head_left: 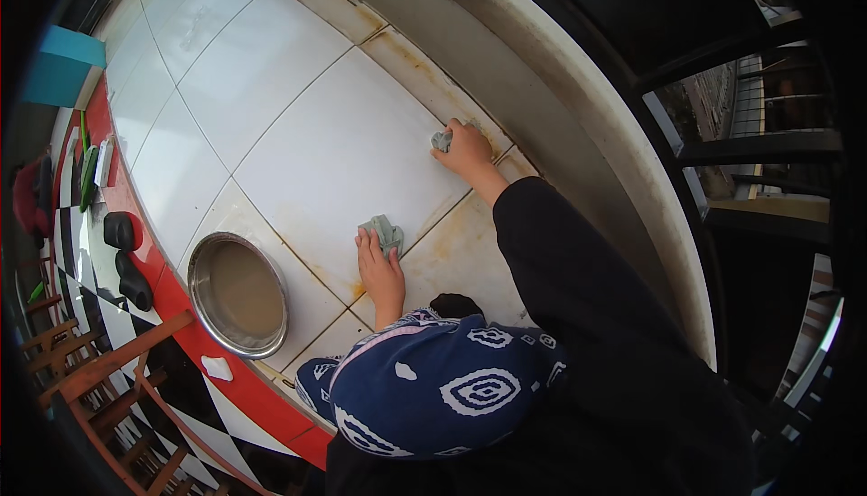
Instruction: The person scrubs the white floor tiles using a cloth and a sponge, periodically rinsing the tools in a metal basin filled with water.
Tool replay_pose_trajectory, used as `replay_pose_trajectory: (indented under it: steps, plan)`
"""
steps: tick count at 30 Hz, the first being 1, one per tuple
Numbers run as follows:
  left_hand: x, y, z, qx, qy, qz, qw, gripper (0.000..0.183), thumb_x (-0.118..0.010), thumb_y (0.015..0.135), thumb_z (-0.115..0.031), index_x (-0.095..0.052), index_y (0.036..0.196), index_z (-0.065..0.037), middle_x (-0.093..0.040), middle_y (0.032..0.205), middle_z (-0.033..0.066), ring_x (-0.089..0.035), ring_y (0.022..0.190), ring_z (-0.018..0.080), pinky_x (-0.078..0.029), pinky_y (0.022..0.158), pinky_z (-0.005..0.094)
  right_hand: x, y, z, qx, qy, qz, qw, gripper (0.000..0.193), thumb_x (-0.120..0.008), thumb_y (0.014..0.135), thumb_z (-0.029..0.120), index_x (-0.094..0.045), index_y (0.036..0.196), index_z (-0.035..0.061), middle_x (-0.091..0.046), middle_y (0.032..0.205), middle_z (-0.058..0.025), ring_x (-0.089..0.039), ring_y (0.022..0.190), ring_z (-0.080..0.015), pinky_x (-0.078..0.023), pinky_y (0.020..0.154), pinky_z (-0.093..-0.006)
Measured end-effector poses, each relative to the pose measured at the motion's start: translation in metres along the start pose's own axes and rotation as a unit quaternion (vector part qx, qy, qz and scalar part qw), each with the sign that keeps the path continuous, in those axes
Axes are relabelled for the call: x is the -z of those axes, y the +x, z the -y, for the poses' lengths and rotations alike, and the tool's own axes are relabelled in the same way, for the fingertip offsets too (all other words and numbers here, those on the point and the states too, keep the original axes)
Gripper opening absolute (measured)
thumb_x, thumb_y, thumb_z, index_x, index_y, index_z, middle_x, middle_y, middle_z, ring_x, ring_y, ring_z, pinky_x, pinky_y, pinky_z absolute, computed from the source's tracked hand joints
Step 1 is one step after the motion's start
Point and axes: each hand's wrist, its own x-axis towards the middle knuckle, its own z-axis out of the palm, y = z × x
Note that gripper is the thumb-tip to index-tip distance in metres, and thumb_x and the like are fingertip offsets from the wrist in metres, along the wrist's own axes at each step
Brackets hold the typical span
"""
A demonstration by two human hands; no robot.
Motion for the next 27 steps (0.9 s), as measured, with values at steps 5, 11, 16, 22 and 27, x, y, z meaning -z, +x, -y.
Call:
replay_pose_trajectory:
  steps: [5,11,16,22,27]
  plan:
    - [-0.003,-0.002,0.002,0.012,-0.014,0.012,1.000,0.050,-0.060,0.086,-0.009,-0.043,0.132,0.002,-0.037,0.143,0.0214,-0.033,0.133,0.0395,-0.031,0.107,0.0429,-0.007,-0.090,-0.024,0.002,0.006,0.026,1.000,0.046,-0.075,0.070,0.033,-0.055,0.105,0.0118,-0.058,0.098,-0.0129,-0.065,0.079,-0.0310,-0.053,0.066,-0.0419]
    - [0.000,0.000,-0.001,0.004,-0.018,0.011,1.000,0.049,-0.059,0.087,-0.009,-0.043,0.131,0.003,-0.037,0.143,0.0216,-0.032,0.133,0.0400,-0.031,0.108,0.0431,0.003,-0.058,-0.020,0.015,0.003,0.014,1.000,0.046,-0.075,0.071,0.033,-0.055,0.106,0.0119,-0.058,0.098,-0.0126,-0.064,0.082,-0.0302,-0.053,0.069,-0.0419]
    - [-0.008,-0.001,0.000,-0.009,0.011,0.001,1.000,0.052,-0.061,0.086,-0.010,-0.042,0.133,0.001,-0.037,0.143,0.0202,-0.033,0.133,0.0384,-0.031,0.107,0.0435,0.010,0.011,-0.004,-0.034,-0.012,-0.001,0.999,0.046,-0.075,0.071,0.034,-0.055,0.106,0.0106,-0.059,0.098,-0.0136,-0.064,0.085,-0.0314,-0.053,0.070,-0.0427]
    - [0.002,-0.002,0.005,0.013,0.005,-0.001,1.000,0.053,-0.061,0.086,-0.010,-0.042,0.134,0.001,-0.037,0.143,0.0200,-0.032,0.134,0.0382,-0.030,0.108,0.0433,-0.008,-0.095,-0.036,0.008,-0.005,0.030,1.000,0.047,-0.075,0.072,0.034,-0.052,0.108,0.0135,-0.056,0.100,-0.0144,-0.065,0.082,-0.0314,-0.054,0.069,-0.0412]
    - [-0.006,-0.001,-0.001,0.005,-0.004,0.008,1.000,0.052,-0.060,0.086,-0.010,-0.041,0.134,0.001,-0.036,0.143,0.0201,-0.032,0.134,0.0385,-0.030,0.108,0.0434,-0.001,-0.047,-0.026,-0.004,-0.008,-0.024,1.000,0.046,-0.074,0.073,0.035,-0.052,0.107,0.0126,-0.056,0.100,-0.0140,-0.065,0.080,-0.0306,-0.055,0.067,-0.0408]
